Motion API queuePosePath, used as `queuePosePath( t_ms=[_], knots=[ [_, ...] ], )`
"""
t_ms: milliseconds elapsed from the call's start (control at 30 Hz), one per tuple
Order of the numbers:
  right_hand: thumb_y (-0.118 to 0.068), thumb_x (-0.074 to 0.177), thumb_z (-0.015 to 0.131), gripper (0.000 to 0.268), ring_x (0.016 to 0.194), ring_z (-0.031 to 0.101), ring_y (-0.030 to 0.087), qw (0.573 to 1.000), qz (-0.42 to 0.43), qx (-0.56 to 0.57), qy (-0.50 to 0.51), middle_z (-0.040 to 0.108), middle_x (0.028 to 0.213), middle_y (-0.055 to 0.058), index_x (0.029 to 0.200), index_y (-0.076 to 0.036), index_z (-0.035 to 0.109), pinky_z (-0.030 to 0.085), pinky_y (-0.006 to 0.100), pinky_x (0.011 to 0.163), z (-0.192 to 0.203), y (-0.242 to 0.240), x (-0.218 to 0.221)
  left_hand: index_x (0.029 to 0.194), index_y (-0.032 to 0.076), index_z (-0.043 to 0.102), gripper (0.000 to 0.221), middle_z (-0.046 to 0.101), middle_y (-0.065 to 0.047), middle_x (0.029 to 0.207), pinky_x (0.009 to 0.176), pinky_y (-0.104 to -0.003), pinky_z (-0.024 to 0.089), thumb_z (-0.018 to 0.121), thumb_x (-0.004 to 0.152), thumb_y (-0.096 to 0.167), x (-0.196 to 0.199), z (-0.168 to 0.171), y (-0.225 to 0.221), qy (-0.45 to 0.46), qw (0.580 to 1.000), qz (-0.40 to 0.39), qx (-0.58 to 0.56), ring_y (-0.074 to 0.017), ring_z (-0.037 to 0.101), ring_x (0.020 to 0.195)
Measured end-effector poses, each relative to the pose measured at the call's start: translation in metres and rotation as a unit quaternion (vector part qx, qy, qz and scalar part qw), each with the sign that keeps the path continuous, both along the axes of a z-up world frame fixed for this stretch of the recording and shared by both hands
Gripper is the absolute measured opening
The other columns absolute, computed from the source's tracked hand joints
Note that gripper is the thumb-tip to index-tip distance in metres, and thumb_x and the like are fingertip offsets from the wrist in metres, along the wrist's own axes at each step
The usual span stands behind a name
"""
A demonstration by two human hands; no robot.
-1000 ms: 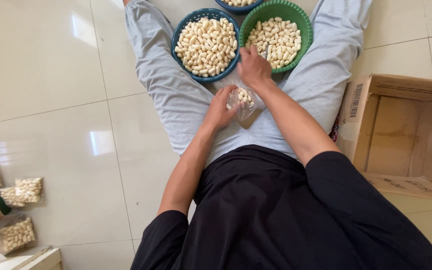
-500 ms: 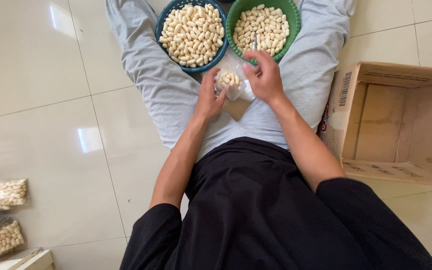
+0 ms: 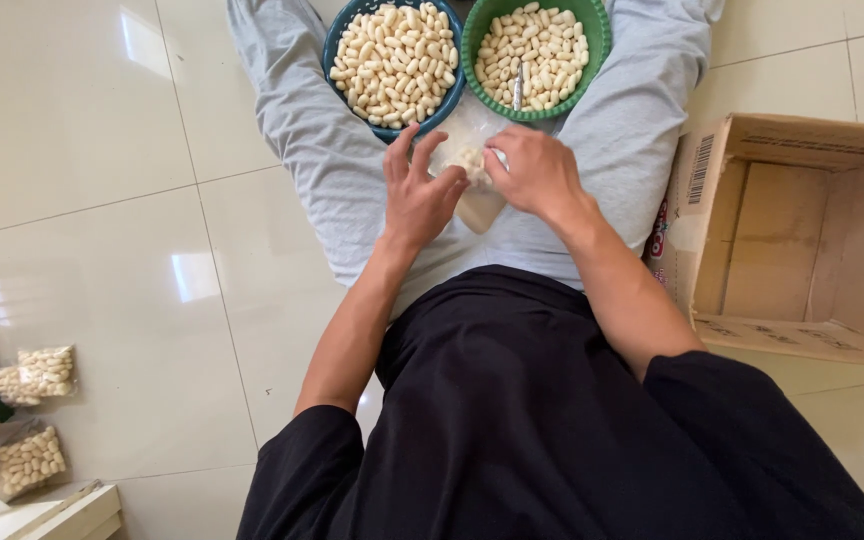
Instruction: Manually packing small food items from bowls into small plastic bags and placing them into a cardboard box.
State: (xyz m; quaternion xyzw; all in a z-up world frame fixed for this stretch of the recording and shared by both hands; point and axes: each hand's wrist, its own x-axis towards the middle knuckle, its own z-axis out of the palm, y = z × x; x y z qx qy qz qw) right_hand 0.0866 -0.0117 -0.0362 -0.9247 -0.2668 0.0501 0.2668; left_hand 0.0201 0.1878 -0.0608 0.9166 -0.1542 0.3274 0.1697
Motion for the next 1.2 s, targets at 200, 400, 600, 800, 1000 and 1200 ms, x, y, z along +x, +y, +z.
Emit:
queuePosePath(
  t_ms=[200, 400, 600, 800, 1000, 1200],
  knots=[
    [-0.028, 0.098, 0.053, 0.028, 0.080, 0.070, 0.046, 0.996, 0.019, -0.087, 0.003, 0.068, 0.085, 0.012, 0.085, -0.011, 0.072, 0.057, 0.057, 0.063, 0.027, 0.004, 0.022, 0.091, 0.027, 0.070, 0.021, 0.056, 0.004, 0.123, 0.099, -0.043, 0.043, 0.084, 0.085, 0.041, -0.001, 0.032, 0.000, 0.089, 0.994, -0.004, -0.070, -0.0309, 0.050, 0.128],
    [-0.020, 0.085, 0.077, 0.010, 0.064, 0.067, 0.029, 0.988, 0.020, -0.140, -0.056, 0.072, 0.081, 0.006, 0.083, -0.012, 0.081, 0.054, 0.043, 0.058, 0.039, 0.017, 0.025, 0.115, 0.009, 0.067, 0.027, 0.061, -0.010, 0.111, 0.092, -0.038, 0.048, 0.071, 0.089, 0.016, 0.011, 0.087, -0.008, 0.193, 0.958, -0.064, -0.203, -0.0293, 0.060, 0.103],
    [-0.010, 0.080, 0.077, 0.006, 0.087, 0.065, 0.029, 0.985, 0.111, -0.134, -0.005, 0.063, 0.094, 0.005, 0.083, -0.015, 0.075, 0.054, 0.044, 0.076, 0.038, 0.008, 0.033, 0.096, 0.025, 0.076, 0.023, 0.060, -0.006, 0.118, 0.088, -0.040, 0.049, 0.058, 0.084, 0.016, 0.035, 0.080, 0.003, 0.273, 0.952, -0.135, -0.013, -0.0306, 0.055, 0.099],
    [0.001, 0.085, 0.069, 0.028, 0.085, 0.066, 0.026, 0.984, 0.094, -0.141, 0.056, 0.066, 0.091, 0.004, 0.101, -0.018, 0.082, 0.054, 0.043, 0.081, 0.057, 0.001, 0.032, 0.101, 0.015, 0.070, 0.025, 0.062, -0.011, 0.106, 0.081, -0.043, 0.047, 0.052, 0.085, 0.022, 0.046, 0.089, 0.008, 0.331, 0.923, -0.178, -0.080, -0.0335, 0.057, 0.096],
    [0.004, 0.081, 0.066, 0.032, 0.077, 0.062, 0.028, 0.988, 0.115, -0.089, 0.050, 0.059, 0.088, 0.004, 0.088, -0.021, 0.084, 0.054, 0.042, 0.074, 0.052, -0.002, 0.031, 0.094, 0.022, 0.081, 0.026, 0.060, -0.007, 0.123, 0.092, -0.042, 0.047, 0.057, 0.088, 0.028, 0.046, 0.079, 0.012, 0.388, 0.901, -0.190, -0.037, -0.0327, 0.057, 0.108],
    [0.005, 0.082, 0.060, 0.043, 0.087, 0.065, 0.034, 0.967, 0.103, -0.216, 0.083, 0.058, 0.110, 0.009, 0.106, -0.024, 0.081, 0.054, 0.046, 0.077, 0.058, 0.004, 0.022, 0.104, 0.028, 0.080, 0.063, 0.062, -0.006, 0.110, 0.090, -0.054, 0.035, 0.068, 0.075, 0.083, 0.043, 0.070, 0.002, 0.388, 0.894, -0.087, 0.208, -0.0320, 0.054, 0.097]
  ],
)
